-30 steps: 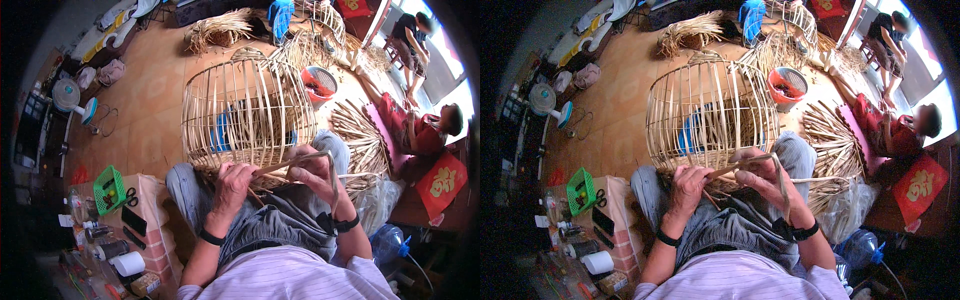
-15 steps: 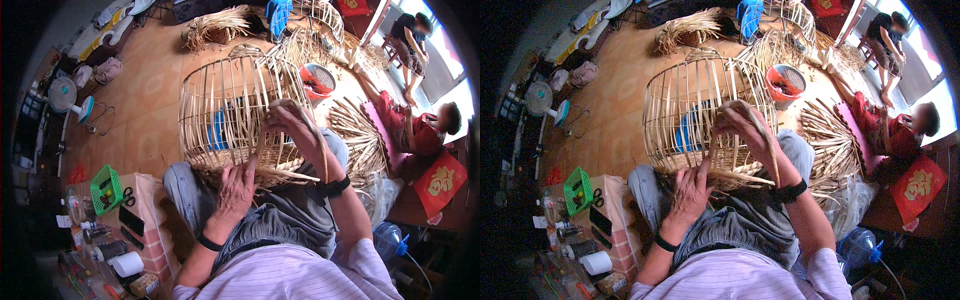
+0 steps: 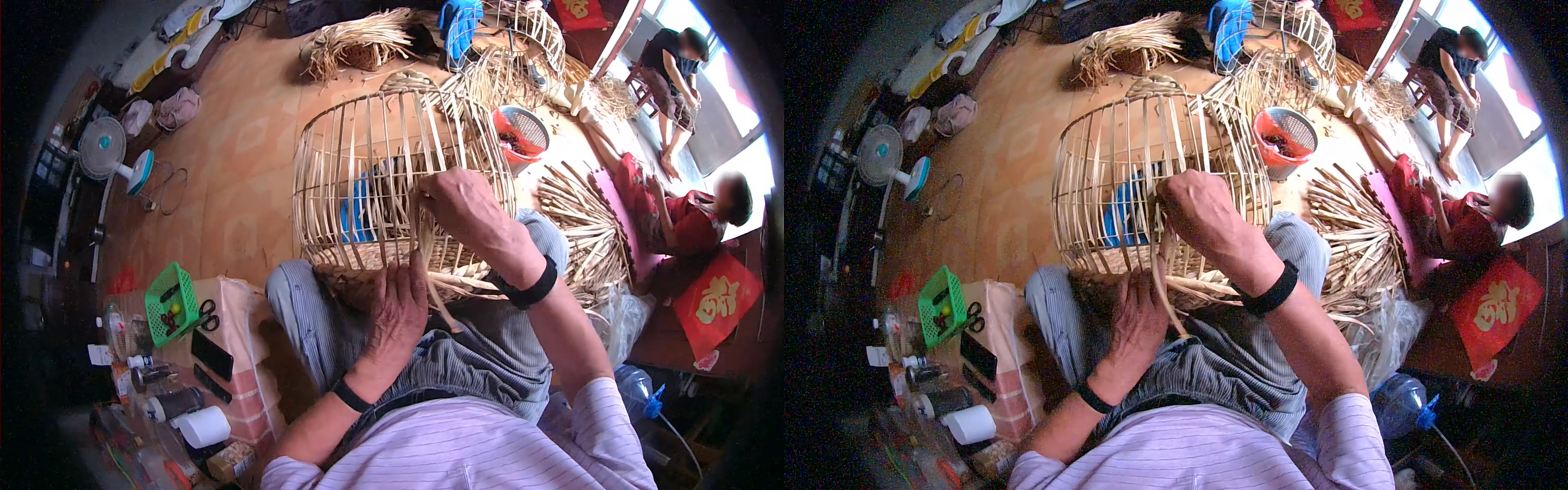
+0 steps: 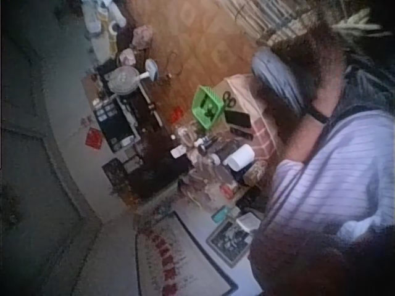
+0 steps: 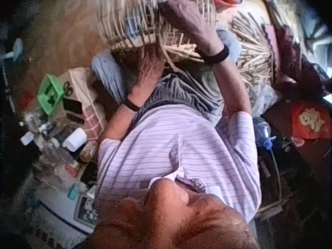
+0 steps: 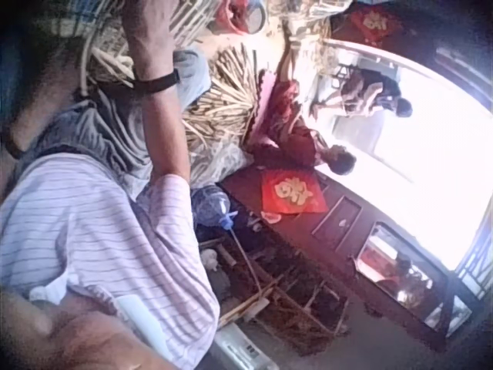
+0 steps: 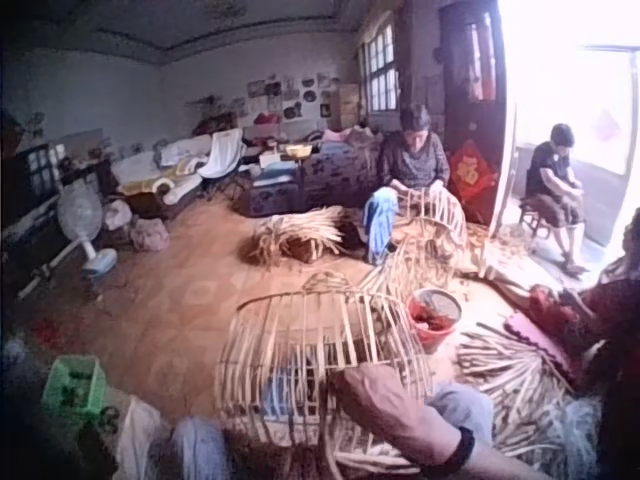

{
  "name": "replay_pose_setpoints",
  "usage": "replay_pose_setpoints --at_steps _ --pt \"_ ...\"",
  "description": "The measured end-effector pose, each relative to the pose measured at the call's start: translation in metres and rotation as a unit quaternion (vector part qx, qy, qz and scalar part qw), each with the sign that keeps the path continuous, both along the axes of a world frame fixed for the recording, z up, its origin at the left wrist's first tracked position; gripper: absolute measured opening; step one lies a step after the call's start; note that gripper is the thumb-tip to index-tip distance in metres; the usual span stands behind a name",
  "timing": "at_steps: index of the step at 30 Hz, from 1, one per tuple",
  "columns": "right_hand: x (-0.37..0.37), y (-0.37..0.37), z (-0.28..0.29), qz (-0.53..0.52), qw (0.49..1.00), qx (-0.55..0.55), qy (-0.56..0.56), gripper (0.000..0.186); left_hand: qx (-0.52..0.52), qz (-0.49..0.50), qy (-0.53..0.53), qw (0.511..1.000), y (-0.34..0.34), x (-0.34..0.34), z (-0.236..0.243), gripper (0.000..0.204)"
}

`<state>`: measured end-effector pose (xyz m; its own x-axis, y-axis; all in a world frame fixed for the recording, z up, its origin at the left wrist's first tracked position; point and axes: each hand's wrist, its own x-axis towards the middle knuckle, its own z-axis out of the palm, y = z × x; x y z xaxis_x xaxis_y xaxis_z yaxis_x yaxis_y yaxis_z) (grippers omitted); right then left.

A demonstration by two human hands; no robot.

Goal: The recorder is weaving a large bamboo basket or cage by hand using long, thin bamboo strips.

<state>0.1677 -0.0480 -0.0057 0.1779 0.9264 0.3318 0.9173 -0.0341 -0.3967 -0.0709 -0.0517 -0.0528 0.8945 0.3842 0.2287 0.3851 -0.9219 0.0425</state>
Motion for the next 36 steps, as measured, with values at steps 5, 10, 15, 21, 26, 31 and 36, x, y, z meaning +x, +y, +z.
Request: replay_pose_setpoints --at_steps 5,10,15,21,26,31,36 --pt "-0.007 0.005 -0.002 -0.013 1.000 -0.006 0.010 0.015 -0.085 -0.009 -0.022 0.996 0.005 -0.007 -0.014 0.089" --pt "-0.012 -0.001 -0.006 -0.036 0.991 0.111 0.070 0.015 -0.086 0.003 -0.029 0.996 0.003 -0.012 -0.024 0.092" --pt "-0.026 -0.025 -0.002 -0.115 0.935 0.101 0.319 0.024 -0.074 0.002 -0.033 0.997 0.002 -0.011 -0.021 0.092" --pt "-0.042 -0.070 -0.016 -0.148 0.880 0.123 0.433 0.023 -0.052 0.005 -0.037 0.998 0.007 -0.010 -0.020 0.093" --pt "-0.035 -0.128 -0.030 -0.128 0.724 0.044 0.676 0.023 -0.030 -0.005 -0.042 0.999 0.011 -0.012 -0.019 0.095" --pt "-0.052 -0.168 -0.059 -0.096 0.755 0.032 0.647 0.019 -0.037 -0.023 -0.057 0.997 0.016 -0.011 -0.019 0.095" --pt "-0.038 -0.185 -0.051 -0.076 0.710 -0.024 0.700 0.017 -0.036 -0.033 -0.022 0.999 0.027 -0.016 -0.006 0.087"
